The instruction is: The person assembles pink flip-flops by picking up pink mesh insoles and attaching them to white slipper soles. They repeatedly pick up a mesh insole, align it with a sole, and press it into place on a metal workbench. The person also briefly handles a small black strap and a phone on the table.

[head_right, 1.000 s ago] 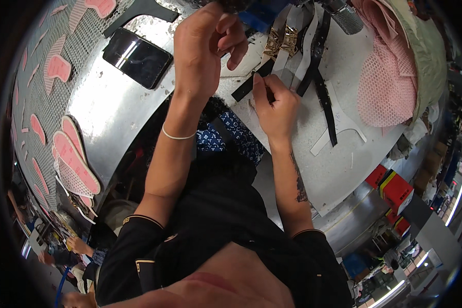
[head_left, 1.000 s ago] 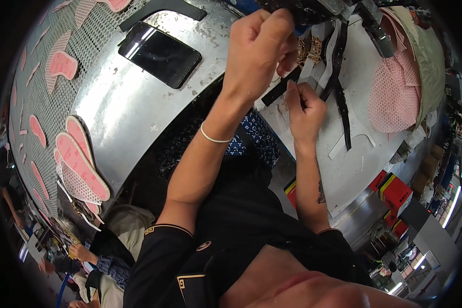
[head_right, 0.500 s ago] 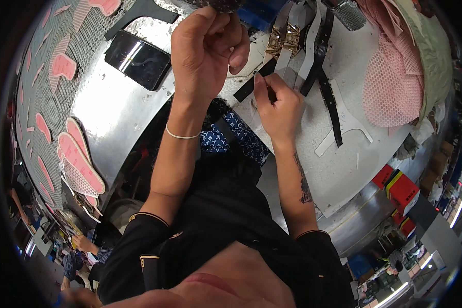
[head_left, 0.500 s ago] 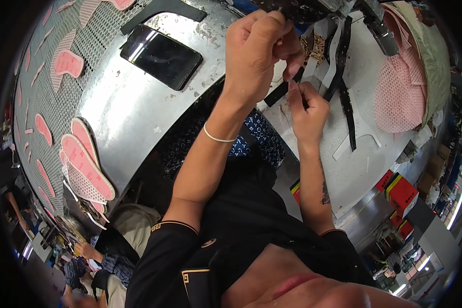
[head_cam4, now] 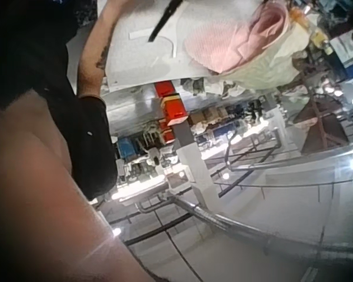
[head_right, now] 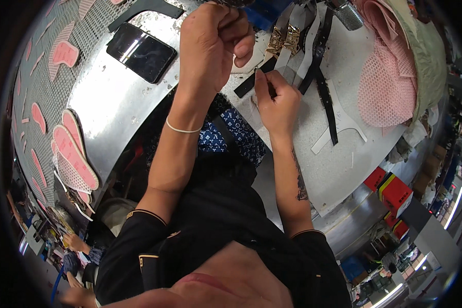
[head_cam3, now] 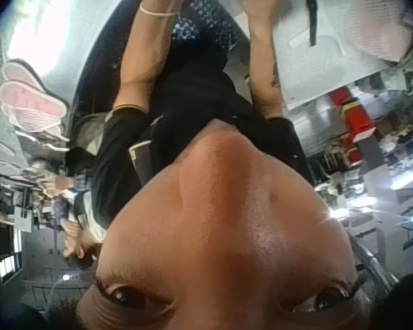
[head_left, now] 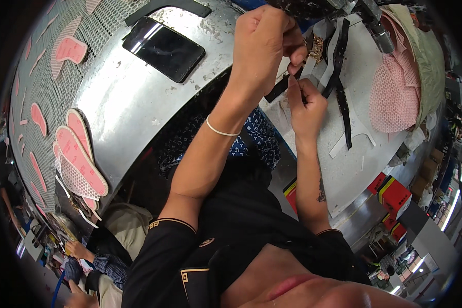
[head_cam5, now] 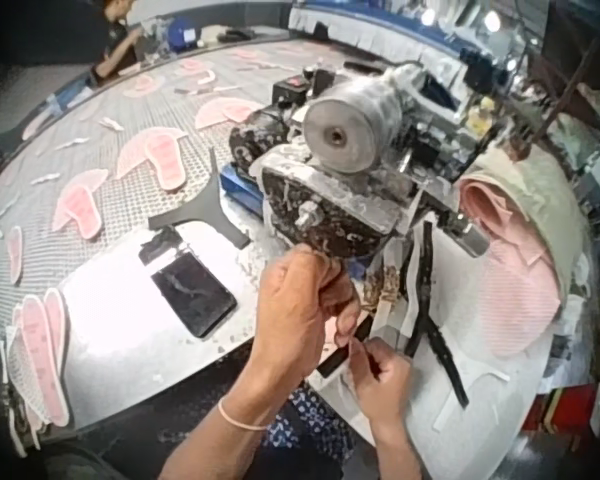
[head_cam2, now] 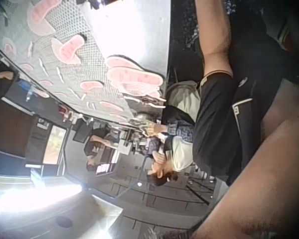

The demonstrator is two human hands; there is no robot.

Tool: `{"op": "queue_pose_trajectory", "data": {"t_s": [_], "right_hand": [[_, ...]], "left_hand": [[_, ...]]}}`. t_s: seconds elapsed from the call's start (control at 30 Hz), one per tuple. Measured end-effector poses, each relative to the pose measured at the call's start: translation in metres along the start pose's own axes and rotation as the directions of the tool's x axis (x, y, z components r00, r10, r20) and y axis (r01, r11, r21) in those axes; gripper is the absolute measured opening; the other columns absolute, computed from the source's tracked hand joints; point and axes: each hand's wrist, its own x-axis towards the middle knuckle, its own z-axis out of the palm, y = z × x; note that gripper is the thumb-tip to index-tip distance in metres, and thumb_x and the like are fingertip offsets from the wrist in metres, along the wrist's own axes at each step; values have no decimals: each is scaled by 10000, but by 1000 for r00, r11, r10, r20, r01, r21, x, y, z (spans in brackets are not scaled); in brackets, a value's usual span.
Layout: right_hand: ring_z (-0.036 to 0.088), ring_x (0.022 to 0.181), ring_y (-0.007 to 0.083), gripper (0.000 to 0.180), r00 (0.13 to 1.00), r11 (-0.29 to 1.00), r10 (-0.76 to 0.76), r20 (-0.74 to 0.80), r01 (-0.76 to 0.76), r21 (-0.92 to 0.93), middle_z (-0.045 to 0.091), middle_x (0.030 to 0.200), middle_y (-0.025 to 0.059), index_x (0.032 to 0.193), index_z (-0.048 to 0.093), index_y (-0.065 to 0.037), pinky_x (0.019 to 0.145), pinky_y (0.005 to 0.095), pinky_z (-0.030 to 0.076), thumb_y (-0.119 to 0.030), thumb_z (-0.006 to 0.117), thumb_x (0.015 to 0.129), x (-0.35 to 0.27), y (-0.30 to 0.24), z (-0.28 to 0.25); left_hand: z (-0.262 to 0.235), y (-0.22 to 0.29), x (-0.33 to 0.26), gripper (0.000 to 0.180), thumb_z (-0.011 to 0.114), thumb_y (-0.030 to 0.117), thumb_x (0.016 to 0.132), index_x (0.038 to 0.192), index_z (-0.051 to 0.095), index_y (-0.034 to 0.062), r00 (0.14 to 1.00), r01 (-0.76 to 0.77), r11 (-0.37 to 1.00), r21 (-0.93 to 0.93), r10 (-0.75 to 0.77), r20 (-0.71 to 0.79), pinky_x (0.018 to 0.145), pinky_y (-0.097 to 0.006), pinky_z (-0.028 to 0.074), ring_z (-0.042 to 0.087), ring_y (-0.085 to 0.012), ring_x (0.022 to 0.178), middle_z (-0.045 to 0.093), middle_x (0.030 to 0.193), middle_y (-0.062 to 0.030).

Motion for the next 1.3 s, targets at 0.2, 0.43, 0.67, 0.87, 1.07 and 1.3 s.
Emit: {"op": "queue_pose_trajectory", "data": {"t_s": [0.2,0.43,0.67,0.87,1.07,1.3], "right_hand": [[372,440,97,214,1000,1000,6,0,-6,-9,434,477,49,682,571,-11,448,287,318,-128,648,844,1,4,0],[368,449,99,211,1000,1000,-10,16,10,11,432,486,48,693,577,-8,451,283,317,-134,645,848,1,5,-1],[373,437,92,206,1000,1000,4,9,-4,31,432,477,45,694,581,-12,445,277,313,-130,642,851,2,4,1],[369,418,105,234,999,999,-31,8,31,8,425,468,48,662,558,-22,435,291,308,-133,646,849,2,4,0],[371,423,104,221,1000,1000,-17,23,16,5,433,474,55,671,574,-20,437,294,309,-134,650,844,2,8,0],[381,454,86,206,1000,1000,20,-2,-19,9,450,489,62,705,599,-5,445,276,313,-146,653,845,2,5,1]], "left_hand": [[-4,-1,4,359,459,260,915,621,383,69,996,-87,970,225,77,53,407,-281,377,480,-147,455,387,537,-24],[-10,-6,6,409,494,355,926,643,390,78,996,-54,988,145,42,83,410,-278,376,489,-149,467,389,549,-11],[-9,-10,6,362,515,296,925,678,427,47,995,-74,995,61,70,71,394,-286,386,480,-157,461,413,556,-35],[-5,-7,3,298,490,206,922,686,440,31,997,-67,998,20,66,48,378,-280,390,485,-160,450,430,551,-52],[-1,-6,1,291,472,180,923,675,433,32,997,-66,993,97,68,-19,375,-270,394,495,-161,443,427,547,-50],[6,-6,-3,312,489,185,907,654,458,4,985,-88,937,337,132,-110,389,-266,370,477,-136,432,461,535,-46]]}}
